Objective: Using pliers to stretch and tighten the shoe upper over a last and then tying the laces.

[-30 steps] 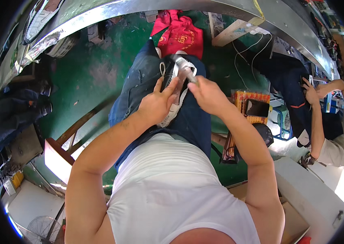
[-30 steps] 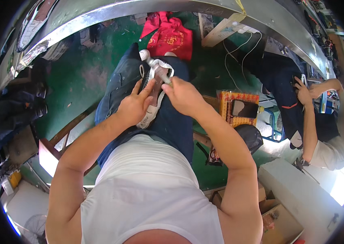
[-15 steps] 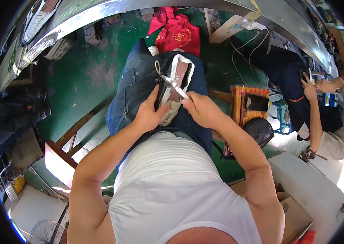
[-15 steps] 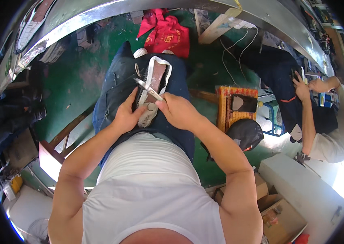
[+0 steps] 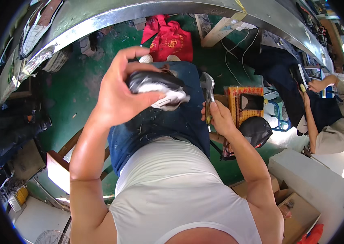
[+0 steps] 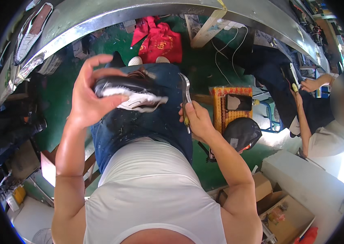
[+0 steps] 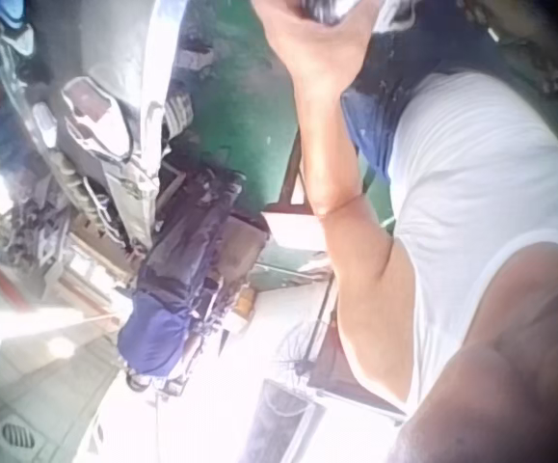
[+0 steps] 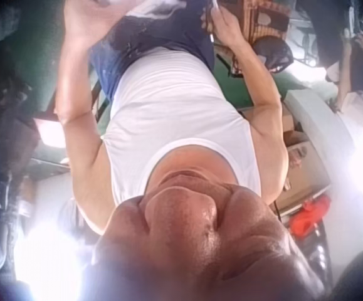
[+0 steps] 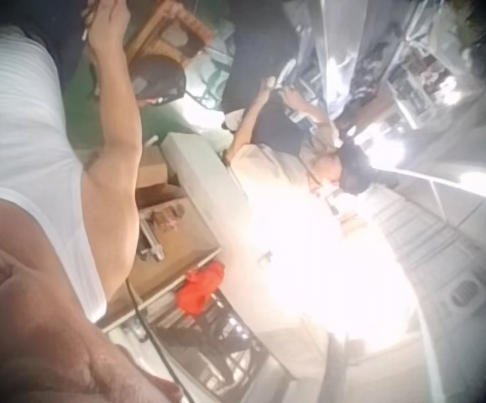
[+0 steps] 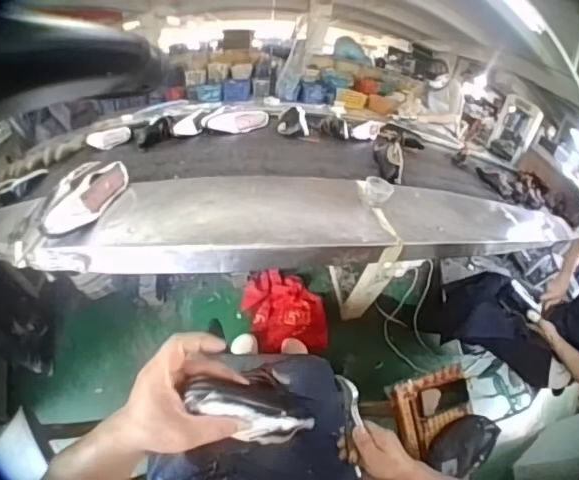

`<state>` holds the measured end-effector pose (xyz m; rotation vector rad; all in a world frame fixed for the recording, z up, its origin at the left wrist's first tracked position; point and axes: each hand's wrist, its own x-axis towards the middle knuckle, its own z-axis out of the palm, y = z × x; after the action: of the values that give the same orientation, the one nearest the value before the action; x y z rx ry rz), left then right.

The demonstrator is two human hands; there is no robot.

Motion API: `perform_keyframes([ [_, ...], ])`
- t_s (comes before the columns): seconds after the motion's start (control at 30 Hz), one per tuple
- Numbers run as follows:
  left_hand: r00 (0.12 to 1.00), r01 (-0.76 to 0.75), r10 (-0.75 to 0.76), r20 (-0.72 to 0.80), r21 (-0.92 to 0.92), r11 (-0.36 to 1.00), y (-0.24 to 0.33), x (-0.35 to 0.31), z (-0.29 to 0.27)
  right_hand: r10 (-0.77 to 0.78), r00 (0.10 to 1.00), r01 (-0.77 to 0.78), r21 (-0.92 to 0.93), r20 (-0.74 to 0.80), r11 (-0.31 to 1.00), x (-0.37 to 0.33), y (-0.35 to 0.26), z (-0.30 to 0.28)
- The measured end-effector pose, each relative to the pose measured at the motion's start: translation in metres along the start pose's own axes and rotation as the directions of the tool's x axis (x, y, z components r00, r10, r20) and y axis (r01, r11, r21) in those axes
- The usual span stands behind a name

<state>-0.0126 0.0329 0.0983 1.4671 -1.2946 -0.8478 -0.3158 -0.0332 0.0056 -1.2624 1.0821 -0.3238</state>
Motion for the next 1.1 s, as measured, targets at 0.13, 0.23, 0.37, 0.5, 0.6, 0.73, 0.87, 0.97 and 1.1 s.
perform_keyframes([
  [0.13,0.969,0.247,-0.225,0.101,-0.365,0.898,-0.013,0.047,0.023,0.005,1.0,-0.003,-0.143,0.018,0.99,0.001,0.008,0.0],
  [0.23,0.85,0.526,-0.516,0.105,-0.175,0.832,-0.106,0.059,0.062,0.031,0.998,-0.011,-0.307,0.062,0.952,0.004,0.003,0.004],
  [0.37,0.9,0.31,-0.369,0.234,0.252,0.917,-0.107,-0.005,0.071,-0.093,0.988,0.136,-0.408,0.124,0.903,0.003,0.0,0.01],
  [0.5,0.818,0.318,-0.409,0.405,0.275,0.907,-0.103,-0.003,0.054,0.005,0.976,0.12,-0.559,0.217,0.821,0.014,-0.008,0.017],
  [0.6,0.924,0.118,-0.336,0.182,0.699,0.705,-0.094,-0.006,0.075,0.019,0.985,0.09,-0.603,0.172,0.793,0.022,-0.006,0.019],
  [0.73,0.961,0.173,-0.269,0.064,0.62,0.765,-0.095,-0.022,0.074,0.087,0.973,0.076,-0.653,0.213,0.753,0.024,-0.024,0.014],
  [0.87,0.975,0.215,-0.188,-0.116,0.314,0.925,-0.102,-0.031,0.072,0.102,0.905,0.152,-0.537,0.414,0.83,0.02,-0.034,-0.002],
  [0.97,0.988,0.029,0.029,-0.153,0.363,0.931,-0.106,-0.035,0.075,0.07,0.869,0.243,-0.546,0.489,0.802,0.023,-0.04,-0.002],
  [1.1,0.995,0.032,0.008,-0.097,0.402,0.915,-0.101,-0.037,0.079,0.373,0.764,0.109,-0.674,0.527,0.731,0.04,-0.072,-0.001],
])
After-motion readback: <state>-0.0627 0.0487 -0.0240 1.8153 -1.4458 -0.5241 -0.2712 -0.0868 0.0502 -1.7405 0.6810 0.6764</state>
